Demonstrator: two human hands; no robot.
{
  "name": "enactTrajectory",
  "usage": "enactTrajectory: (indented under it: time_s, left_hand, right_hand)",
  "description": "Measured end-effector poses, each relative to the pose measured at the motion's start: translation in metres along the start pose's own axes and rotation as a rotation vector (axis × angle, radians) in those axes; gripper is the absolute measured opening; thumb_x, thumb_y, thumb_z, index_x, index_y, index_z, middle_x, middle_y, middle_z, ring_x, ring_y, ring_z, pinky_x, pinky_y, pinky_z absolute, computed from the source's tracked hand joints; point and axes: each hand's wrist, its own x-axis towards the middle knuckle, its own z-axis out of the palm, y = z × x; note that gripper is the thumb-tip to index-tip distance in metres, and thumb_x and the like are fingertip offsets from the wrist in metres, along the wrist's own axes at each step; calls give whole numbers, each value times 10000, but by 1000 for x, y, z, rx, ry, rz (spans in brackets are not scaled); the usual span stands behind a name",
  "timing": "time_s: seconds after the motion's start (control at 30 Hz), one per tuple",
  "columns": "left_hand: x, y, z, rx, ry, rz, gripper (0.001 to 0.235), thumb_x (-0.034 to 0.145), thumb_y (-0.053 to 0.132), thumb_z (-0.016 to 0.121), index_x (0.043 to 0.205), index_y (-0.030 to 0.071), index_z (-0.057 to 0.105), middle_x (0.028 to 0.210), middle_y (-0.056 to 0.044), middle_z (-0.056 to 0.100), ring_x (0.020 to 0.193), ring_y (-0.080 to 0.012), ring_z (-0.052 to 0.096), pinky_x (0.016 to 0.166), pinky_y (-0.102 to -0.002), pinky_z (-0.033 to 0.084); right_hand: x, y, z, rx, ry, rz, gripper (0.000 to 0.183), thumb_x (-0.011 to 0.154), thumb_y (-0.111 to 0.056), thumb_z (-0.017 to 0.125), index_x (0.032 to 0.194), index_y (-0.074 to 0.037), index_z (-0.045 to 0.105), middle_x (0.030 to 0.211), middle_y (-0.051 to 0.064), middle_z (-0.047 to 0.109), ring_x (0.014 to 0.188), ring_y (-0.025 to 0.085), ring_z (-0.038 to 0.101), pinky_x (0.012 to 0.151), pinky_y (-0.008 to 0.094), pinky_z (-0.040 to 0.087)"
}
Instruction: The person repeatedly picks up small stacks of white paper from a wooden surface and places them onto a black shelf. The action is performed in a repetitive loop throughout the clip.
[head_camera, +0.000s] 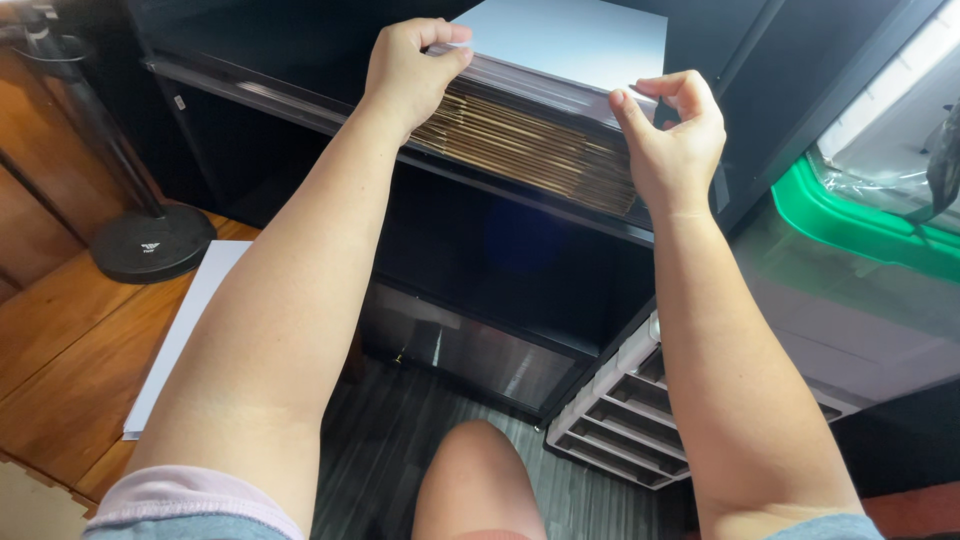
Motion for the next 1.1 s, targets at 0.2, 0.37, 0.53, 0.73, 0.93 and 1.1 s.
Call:
enactTrajectory:
  time_s: [0.2, 0.37, 0.53, 0.73, 0.93, 1.1]
  left_hand:
    - [-3, 1, 1, 7, 15, 3, 266, 916, 263, 754, 1170, 190, 787, 1377, -90, 680, 1327, -245, 608, 1109, -381, 475]
    - [-3, 3, 1, 22, 8, -17, 275, 915, 271, 758, 1180, 202, 785, 1412, -97, 656, 1347, -247, 591, 1126, -387, 453]
    - [-5, 7, -1, 35, -9, -45, 279, 922, 271, 744, 1192, 214, 782, 1458, -97, 620, 1376, -242, 566, 1140, -386, 433]
    - [-3, 4, -1, 56, -5, -21, 272, 918, 278, 758, 1181, 218, 785, 1441, -105, 634, 1354, -260, 587, 1128, -401, 439]
    - [-2, 3, -1, 87, -10, 2, 272, 929, 284, 747, 1190, 219, 780, 1442, -105, 631, 1351, -263, 587, 1113, -406, 445]
    - [1, -5, 1, 84, -1, 40, 259, 928, 274, 749, 1180, 225, 788, 1435, -123, 629, 1353, -269, 580, 1122, -401, 439]
  right_hand:
    - [1, 5, 1, 3, 5, -137, 257, 943, -374, 826, 963, -171, 669, 1002, -54, 714, 1015, 128, 673, 960, 317, 509]
    - [0, 4, 1, -26, -6, -120, 239, 949, -381, 802, 987, -178, 682, 1012, -70, 704, 1023, 142, 664, 986, 352, 508]
    - [0, 7, 2, -93, 8, -114, 239, 944, -413, 789, 991, -197, 697, 1013, -88, 726, 1026, 177, 667, 964, 374, 495]
    - [-3, 4, 2, -100, 27, -100, 179, 936, -358, 796, 977, -209, 706, 997, -104, 726, 979, 123, 652, 843, 300, 456]
    - [-6, 2, 3, -130, 63, -120, 153, 938, -333, 797, 964, -208, 713, 986, -107, 732, 980, 134, 635, 805, 311, 429]
    - [-6, 6, 5, -151, 99, -193, 140, 939, -311, 806, 944, -198, 724, 997, -73, 742, 1015, 160, 654, 839, 337, 448]
